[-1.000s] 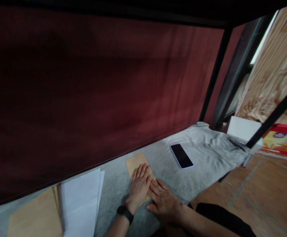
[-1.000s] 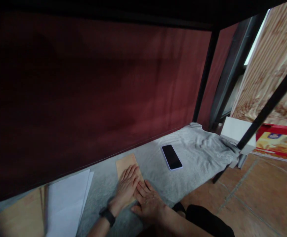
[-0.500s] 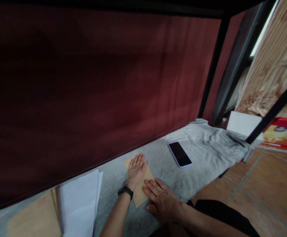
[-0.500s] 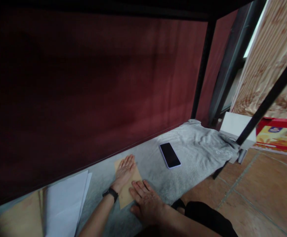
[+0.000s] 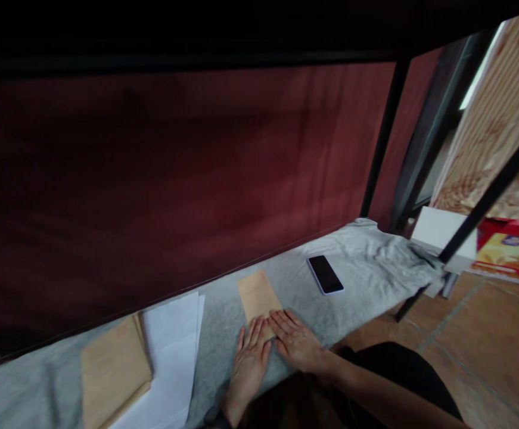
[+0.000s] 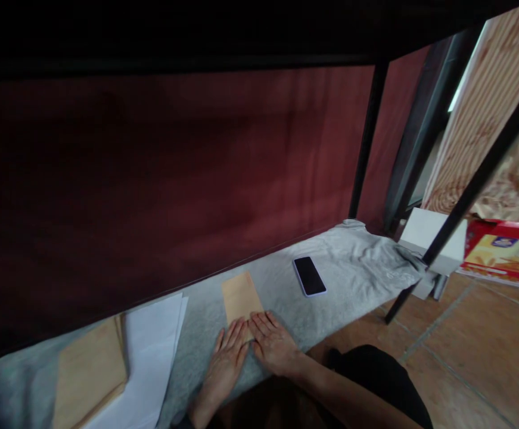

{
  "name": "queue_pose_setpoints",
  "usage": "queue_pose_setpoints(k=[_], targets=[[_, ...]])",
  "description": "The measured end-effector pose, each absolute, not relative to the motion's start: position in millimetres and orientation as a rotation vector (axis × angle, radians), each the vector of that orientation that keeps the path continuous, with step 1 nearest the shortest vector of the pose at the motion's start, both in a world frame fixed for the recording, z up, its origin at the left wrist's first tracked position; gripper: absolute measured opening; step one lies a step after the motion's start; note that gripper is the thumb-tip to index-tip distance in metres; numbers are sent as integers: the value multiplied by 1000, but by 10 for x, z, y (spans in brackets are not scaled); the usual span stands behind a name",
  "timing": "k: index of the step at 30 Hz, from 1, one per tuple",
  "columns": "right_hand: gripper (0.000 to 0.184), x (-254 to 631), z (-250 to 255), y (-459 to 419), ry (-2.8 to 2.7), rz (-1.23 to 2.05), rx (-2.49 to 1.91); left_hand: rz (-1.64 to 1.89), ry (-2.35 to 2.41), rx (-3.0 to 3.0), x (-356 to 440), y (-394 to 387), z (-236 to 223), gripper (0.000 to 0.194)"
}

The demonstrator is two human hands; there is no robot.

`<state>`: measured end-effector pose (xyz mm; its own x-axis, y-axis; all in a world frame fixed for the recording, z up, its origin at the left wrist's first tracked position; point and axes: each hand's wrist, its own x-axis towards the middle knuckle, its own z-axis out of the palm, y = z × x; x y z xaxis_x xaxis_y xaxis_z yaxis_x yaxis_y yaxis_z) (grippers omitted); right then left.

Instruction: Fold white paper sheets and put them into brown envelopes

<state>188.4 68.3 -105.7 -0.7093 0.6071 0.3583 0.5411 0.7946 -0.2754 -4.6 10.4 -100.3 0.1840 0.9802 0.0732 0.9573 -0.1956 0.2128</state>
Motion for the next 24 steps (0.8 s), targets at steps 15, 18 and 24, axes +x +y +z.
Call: queue_pose_setpoints(k=[15, 18, 24], targets=[[52, 1863, -1095, 692, -2576, 128, -927, 460, 1998, 2185, 1, 19, -998, 55], [52, 1859, -1102, 700, -2583, 113, -930, 424, 2020, 2236, -1, 11, -987, 64], [53, 1854, -1162, 715, -2577, 41, -934, 331, 2045, 2327, -6, 16, -1025, 66]])
